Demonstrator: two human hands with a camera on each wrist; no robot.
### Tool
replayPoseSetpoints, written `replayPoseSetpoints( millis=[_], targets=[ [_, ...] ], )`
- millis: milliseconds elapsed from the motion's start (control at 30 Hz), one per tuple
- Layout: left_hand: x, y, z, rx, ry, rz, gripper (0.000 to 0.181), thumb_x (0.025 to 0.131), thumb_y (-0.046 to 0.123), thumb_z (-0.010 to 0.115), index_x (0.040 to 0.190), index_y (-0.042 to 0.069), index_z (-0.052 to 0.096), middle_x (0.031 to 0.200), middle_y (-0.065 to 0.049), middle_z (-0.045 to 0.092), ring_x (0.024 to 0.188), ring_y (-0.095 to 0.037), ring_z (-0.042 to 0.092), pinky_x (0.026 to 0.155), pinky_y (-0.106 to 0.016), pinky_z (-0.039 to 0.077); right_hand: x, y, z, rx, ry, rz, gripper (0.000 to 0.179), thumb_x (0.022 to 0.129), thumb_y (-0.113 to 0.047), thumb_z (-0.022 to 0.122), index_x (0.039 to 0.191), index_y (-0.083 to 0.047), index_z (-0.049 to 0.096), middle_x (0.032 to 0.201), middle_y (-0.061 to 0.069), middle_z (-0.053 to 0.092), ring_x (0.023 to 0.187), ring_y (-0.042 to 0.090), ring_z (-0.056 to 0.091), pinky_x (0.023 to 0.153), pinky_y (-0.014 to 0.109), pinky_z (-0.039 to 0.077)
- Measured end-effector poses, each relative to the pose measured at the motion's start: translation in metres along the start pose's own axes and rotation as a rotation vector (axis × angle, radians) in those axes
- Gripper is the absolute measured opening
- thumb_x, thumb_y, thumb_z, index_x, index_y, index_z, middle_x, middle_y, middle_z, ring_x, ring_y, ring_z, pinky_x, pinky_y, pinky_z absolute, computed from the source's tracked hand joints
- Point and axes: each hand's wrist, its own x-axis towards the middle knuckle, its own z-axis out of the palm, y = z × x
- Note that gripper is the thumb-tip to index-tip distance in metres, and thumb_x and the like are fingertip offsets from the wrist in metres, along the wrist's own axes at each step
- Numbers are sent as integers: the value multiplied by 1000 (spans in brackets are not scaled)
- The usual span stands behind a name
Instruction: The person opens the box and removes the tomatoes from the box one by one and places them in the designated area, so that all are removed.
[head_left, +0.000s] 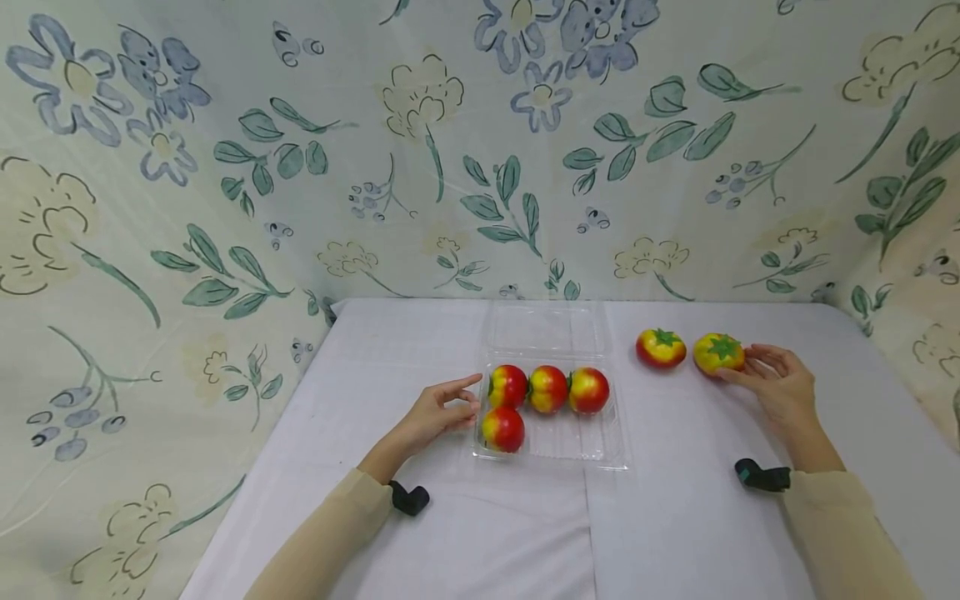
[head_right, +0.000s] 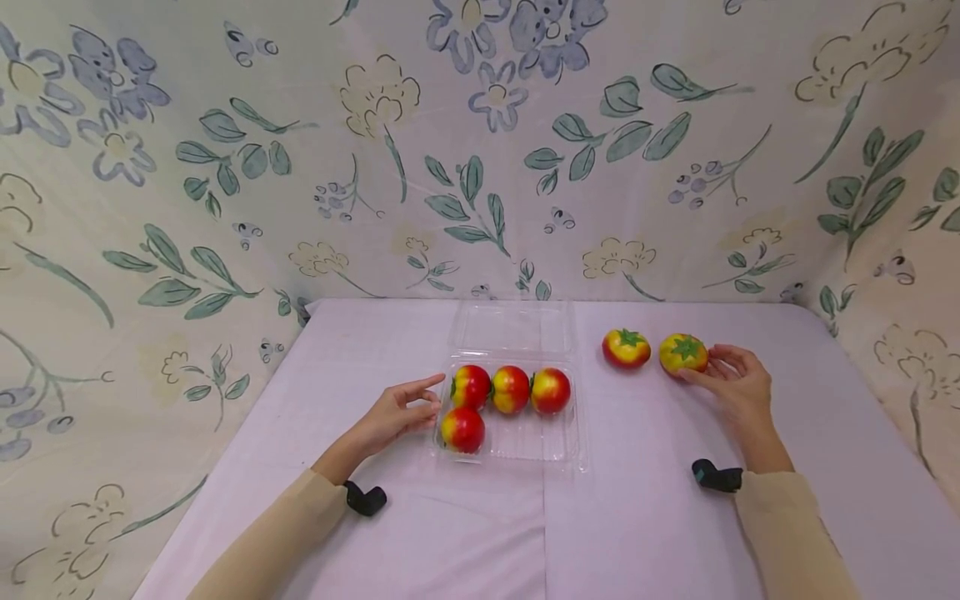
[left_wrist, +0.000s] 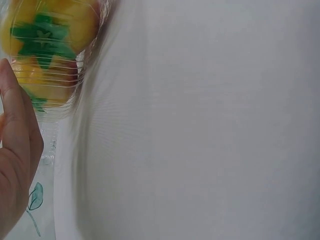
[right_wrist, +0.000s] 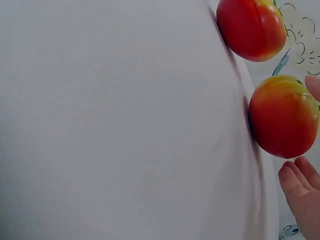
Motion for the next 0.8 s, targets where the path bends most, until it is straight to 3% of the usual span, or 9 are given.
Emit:
replayPoseSetpoints(
  millis=[133,400,800],
  targets=[
    [0,1,0,3,4,1,57,93,16,72,147,21,53,112,-14,59,82,-19,68,83,-31,58,-2,-6,-3,57,3,-48,63,69,-10,92,121,-18,57,112,-10,52,123,13,49,75,4,48],
    [1,0,0,0,8,-5,57,93,15,73,146,21,53,112,-14,59,82,-19,68,84,-32,58,-14,-23,3,87,30,-84,64,70,-7,91,123,-16,57,114,-11,55,133,15,45,77,2,46],
    [0,-1,0,-2,3,-1,57,93,16,72,146,21,54,112,-14,59,82,-19,68,84,-31,58,-38,-44,20,-25,-4,-139,71,73,-17,90,135,-15,54,132,5,51,136,18,44,80,4,46]
  ],
)
